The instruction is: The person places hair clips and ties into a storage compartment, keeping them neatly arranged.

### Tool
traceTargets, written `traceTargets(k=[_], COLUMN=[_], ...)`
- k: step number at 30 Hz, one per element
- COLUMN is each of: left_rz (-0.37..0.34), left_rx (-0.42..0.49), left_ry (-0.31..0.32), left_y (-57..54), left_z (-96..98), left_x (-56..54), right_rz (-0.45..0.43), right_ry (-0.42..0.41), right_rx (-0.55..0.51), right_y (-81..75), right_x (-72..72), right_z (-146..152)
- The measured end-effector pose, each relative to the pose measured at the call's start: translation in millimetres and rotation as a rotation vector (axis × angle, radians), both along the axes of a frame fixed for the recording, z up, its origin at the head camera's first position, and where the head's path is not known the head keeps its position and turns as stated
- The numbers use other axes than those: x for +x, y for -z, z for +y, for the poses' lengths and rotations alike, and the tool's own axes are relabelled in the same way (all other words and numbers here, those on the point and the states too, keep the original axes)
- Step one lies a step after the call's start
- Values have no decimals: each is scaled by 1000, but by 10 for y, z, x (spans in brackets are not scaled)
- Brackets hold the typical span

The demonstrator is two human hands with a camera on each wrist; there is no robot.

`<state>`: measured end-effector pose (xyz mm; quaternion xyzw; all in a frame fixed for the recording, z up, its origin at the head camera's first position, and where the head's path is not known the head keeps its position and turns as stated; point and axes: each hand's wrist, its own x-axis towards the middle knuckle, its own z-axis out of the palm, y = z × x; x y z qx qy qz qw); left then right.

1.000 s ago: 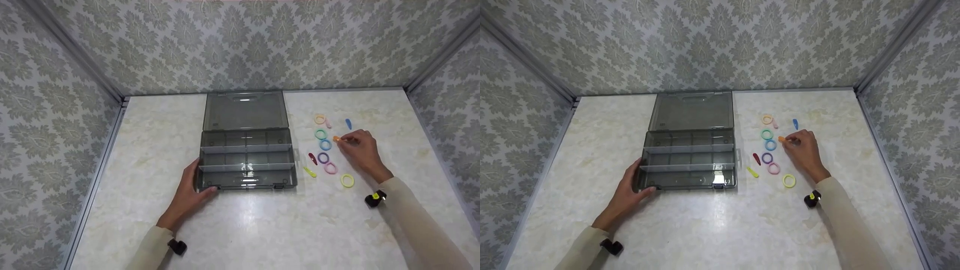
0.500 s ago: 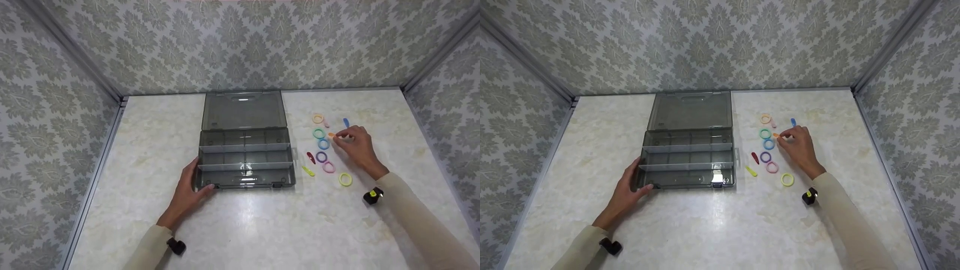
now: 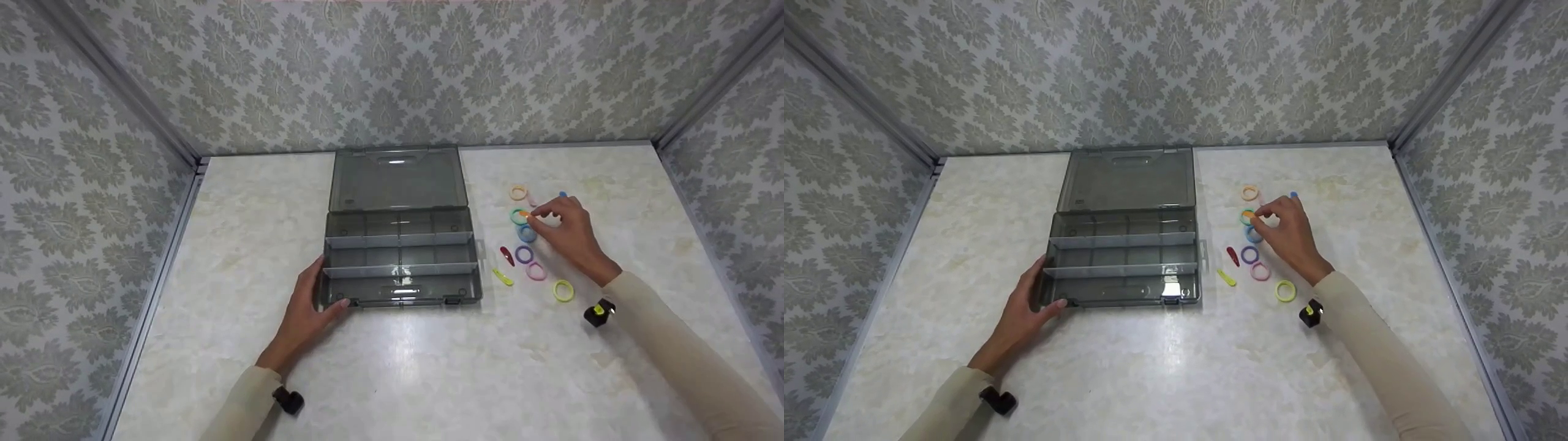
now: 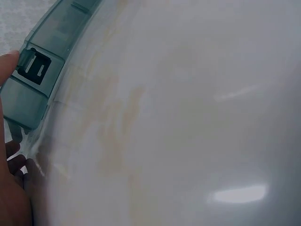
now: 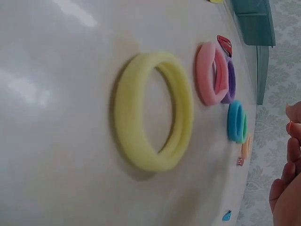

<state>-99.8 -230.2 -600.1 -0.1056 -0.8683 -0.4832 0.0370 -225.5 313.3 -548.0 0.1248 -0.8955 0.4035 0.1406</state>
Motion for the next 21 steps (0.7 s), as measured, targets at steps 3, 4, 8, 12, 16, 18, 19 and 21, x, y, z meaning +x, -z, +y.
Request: traceTargets(k=[3,4,8,12,16,18,19,21], left_rz=[1,-1,-7,-5,3,8,6,-2], left_rx=[-7,-9,-19,-22,-24,-23,-23,-35], left_ry=[0,-1,-6,-8,-3,-2,-3,-11], left_y=[-1,-3,-7,-18,-17,-18,-18,-15], left_z=[-1,-1,-7,-12,-11,-5,-1,7], left_x=[-5,-4,0,10,10,7,7,8], right_rz=[18,20,12,2,-25,-43,-53,-63], right_ry=[-39,-52,-92,-138,-163,-166,-165,-175], right_rx=[-19,-26,-41,-43,-69,-84,-89,-108], right_y=[-25,-32,-54,-67,-91,-105,-110,-119], right_x=[-18,-24,-42,-51,-41,-30,-24,-15], right_z=[-89,-123,-273,-441,-597,-660,-687,-737])
